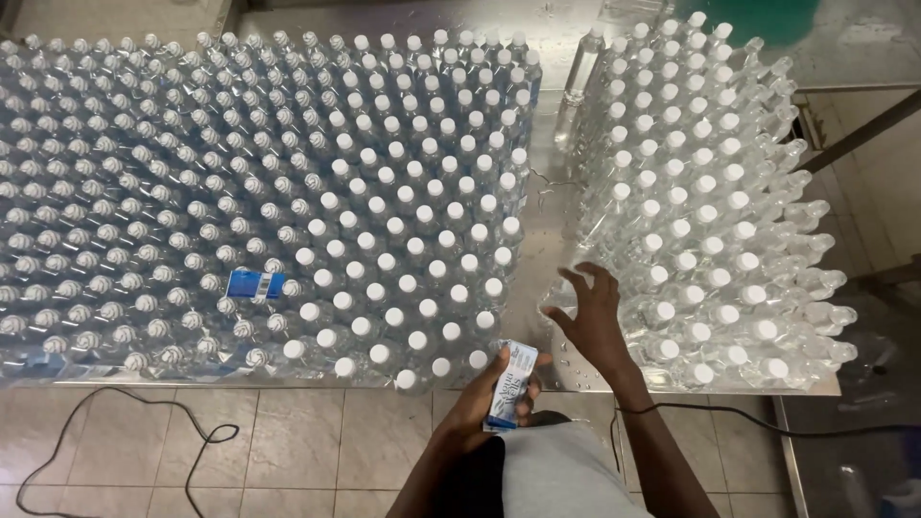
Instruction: Manually peeling adhesive labels from a sheet and applying them to plastic water bottles.
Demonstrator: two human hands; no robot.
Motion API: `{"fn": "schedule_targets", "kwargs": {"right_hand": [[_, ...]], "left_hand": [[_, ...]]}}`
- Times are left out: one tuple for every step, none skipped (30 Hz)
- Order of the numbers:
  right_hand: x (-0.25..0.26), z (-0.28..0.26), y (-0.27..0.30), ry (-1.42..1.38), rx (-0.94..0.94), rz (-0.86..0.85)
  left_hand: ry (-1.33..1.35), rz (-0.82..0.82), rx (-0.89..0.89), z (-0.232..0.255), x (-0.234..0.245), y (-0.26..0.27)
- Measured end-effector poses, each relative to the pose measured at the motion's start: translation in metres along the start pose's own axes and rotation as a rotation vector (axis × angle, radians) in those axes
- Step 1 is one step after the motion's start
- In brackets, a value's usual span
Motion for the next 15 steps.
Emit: {"fn": "schedule_targets", "kwargs": {"right_hand": [[0.028, -0.024, -0.002, -0.001, 0.006, -0.001], [0.043, -0.048, 0.002, -0.237, -0.019, -0.229], [0.059, -0.075, 0.009, -0.473, -0.044, -0.458], [0.058, -0.079, 0.013, -0.474, -0.049, -0.464], [0.056, -0.089, 0.018, -0.51, 0.034, -0.54], [0.053, -0.1, 0.018, -0.545, 0.125, -0.603], [0.052, -0.102, 0.018, -0.546, 0.126, -0.598], [0.05, -0.102, 0.018, -0.578, 0.099, -0.591], [0.048, -0.102, 0.019, -0.611, 0.072, -0.584], [0.045, -0.102, 0.021, -0.611, 0.073, -0.588], [0.044, -0.103, 0.021, -0.643, 0.082, -0.559], [0.043, -0.102, 0.021, -0.675, 0.091, -0.531], [0.043, -0.102, 0.02, -0.674, 0.092, -0.536], [0.044, -0.102, 0.02, -0.711, 0.069, -0.519], [0.045, -0.101, 0.02, -0.748, 0.046, -0.501]], "left_hand": [[0.001, 0.0, -0.006, 0.002, -0.001, -0.002], [-0.045, 0.008, -0.013, 0.001, -0.001, -0.001], [-0.091, 0.016, -0.02, 0.001, -0.001, 0.0], [-0.086, 0.021, -0.017, -0.002, 0.001, 0.001], [-0.079, 0.039, -0.005, -0.005, 0.004, 0.002], [-0.083, 0.051, 0.003, -0.001, 0.005, -0.001], [-0.088, 0.049, 0.002, 0.001, 0.001, 0.003], [-0.126, 0.077, -0.014, 0.002, -0.001, 0.008], [-0.163, 0.106, -0.03, 0.002, -0.003, 0.012], [-0.16, 0.108, -0.032, 0.002, -0.005, 0.015], [-0.185, 0.117, -0.05, 0.004, -0.006, 0.017], [-0.208, 0.125, -0.069, 0.005, -0.007, 0.018], [-0.204, 0.127, -0.071, 0.006, -0.008, 0.018], [-0.215, 0.139, -0.066, 0.006, -0.007, 0.019], [-0.227, 0.151, -0.061, 0.007, -0.007, 0.02]]}}
Point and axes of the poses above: each hand's wrist, its own y-axis away from the middle knuckle, its own x-axis out of the back of the hand, z = x × y, the point moved 6 cm from there along -y, towards the middle knuckle, and after that the axes turned 10 degrees about y, right-handed, at the moved point
